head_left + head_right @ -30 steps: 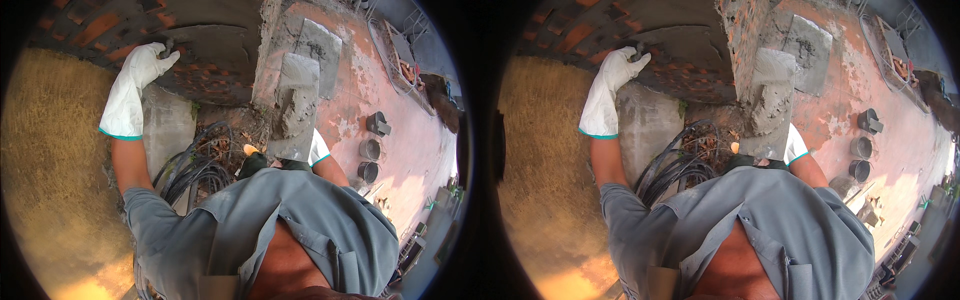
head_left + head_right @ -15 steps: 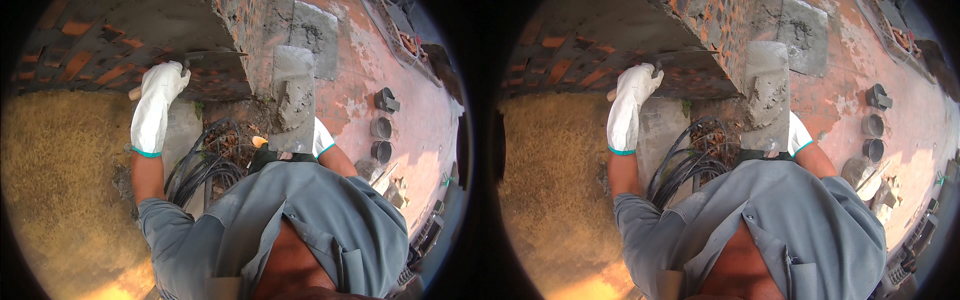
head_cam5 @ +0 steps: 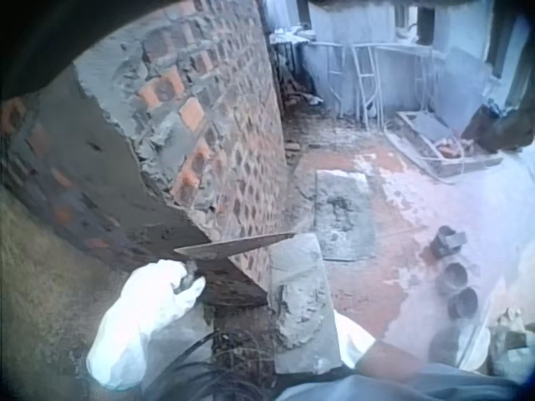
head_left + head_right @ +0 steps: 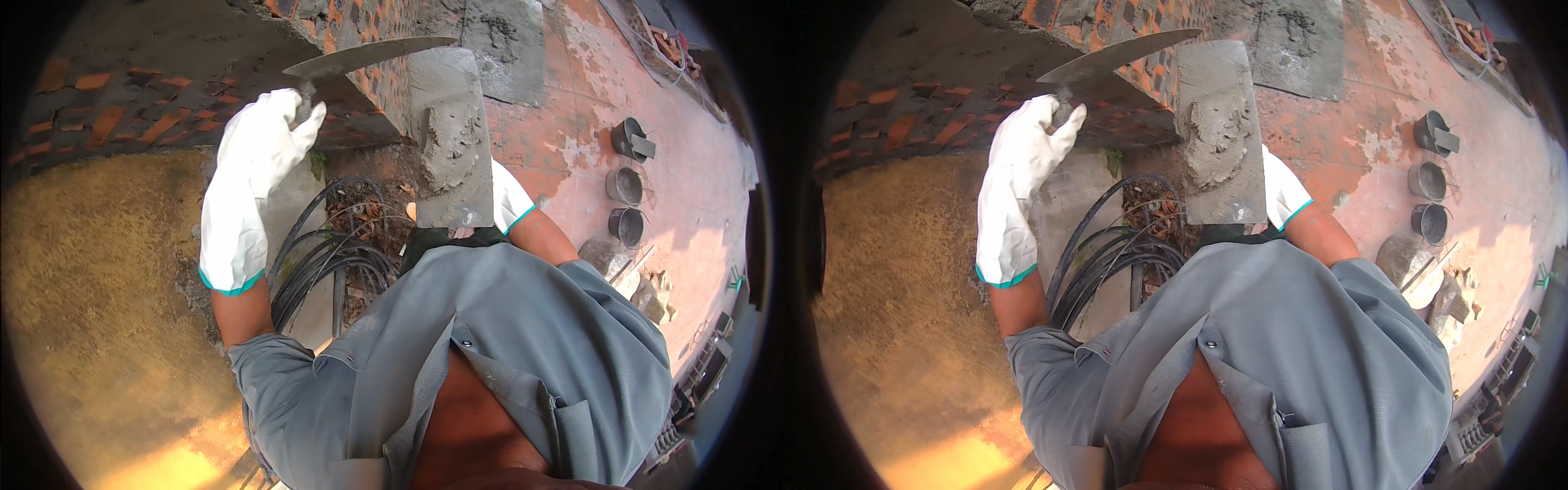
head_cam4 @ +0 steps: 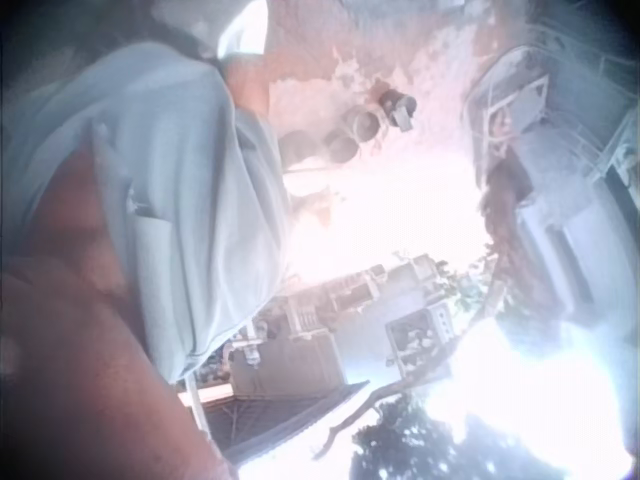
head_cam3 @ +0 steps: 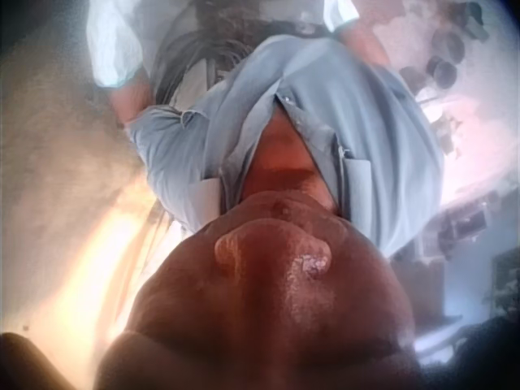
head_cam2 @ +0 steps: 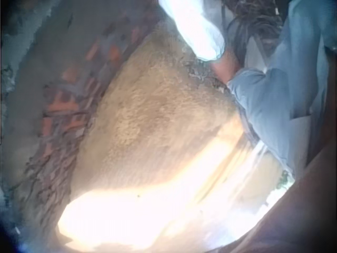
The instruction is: The person kneels beside a brick wall and uses a trowel and hawk to scoop mortar and apply it to the wall surface. They repeatedly smooth the mortar into the brick joints and face, working along the lower section of the wall.
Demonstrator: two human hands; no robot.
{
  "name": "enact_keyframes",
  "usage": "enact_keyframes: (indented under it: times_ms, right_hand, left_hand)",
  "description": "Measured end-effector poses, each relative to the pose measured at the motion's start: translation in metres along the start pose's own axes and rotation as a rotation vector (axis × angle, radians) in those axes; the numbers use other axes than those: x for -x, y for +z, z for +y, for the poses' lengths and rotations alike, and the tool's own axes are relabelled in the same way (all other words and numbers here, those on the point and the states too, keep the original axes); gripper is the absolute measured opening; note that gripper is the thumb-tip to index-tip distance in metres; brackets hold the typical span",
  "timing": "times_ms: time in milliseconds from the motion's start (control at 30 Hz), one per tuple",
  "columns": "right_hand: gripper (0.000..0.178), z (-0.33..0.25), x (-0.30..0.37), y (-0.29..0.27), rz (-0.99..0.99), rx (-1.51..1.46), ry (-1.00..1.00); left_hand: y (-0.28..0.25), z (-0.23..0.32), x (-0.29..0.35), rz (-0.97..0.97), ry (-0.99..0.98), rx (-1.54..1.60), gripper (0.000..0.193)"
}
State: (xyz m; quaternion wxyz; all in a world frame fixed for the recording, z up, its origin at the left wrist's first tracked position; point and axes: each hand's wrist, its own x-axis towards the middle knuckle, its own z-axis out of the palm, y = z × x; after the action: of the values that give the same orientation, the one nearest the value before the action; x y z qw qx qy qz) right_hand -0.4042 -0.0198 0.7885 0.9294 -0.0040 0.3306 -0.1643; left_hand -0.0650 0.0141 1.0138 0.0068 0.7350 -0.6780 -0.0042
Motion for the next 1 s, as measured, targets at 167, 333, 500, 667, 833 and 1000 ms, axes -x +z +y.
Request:
enact_keyframes:
  times_ms: [167,333,500,667,833,1000]
  right_hand:
    - [0.059,-0.011,0.005,-0.008,0.038,0.015,-0.202]
    - [0.058,-0.037,-0.025,-0.015,0.217,0.256,-0.561]
    - [0.059,-0.067,-0.050,-0.036,0.489,0.779,-0.779]
    - [0.047,-0.056,-0.048,-0.040,0.231,0.420,-0.711]
    - [0.044,-0.012,-0.007,-0.040,0.177,0.113,-0.499]
    - [0.041,-0.004,0.004,-0.019,0.105,-0.013,-0.450]
  left_hand:
    - [0.089,0.051,0.003,-0.409,0.052,0.206,0.031]
    - [0.125,0.130,0.072,-0.830,-0.591,1.363,0.034]
    - [0.122,0.174,0.058,-0.688,-0.509,1.703,0.036]
    - [0.101,0.177,0.049,-0.536,-0.492,1.681,0.034]
    - [0.110,0.203,0.052,-0.260,-0.271,0.781,0.031]
    - [0.080,0.173,0.083,-0.098,-0.009,0.760,0.036]
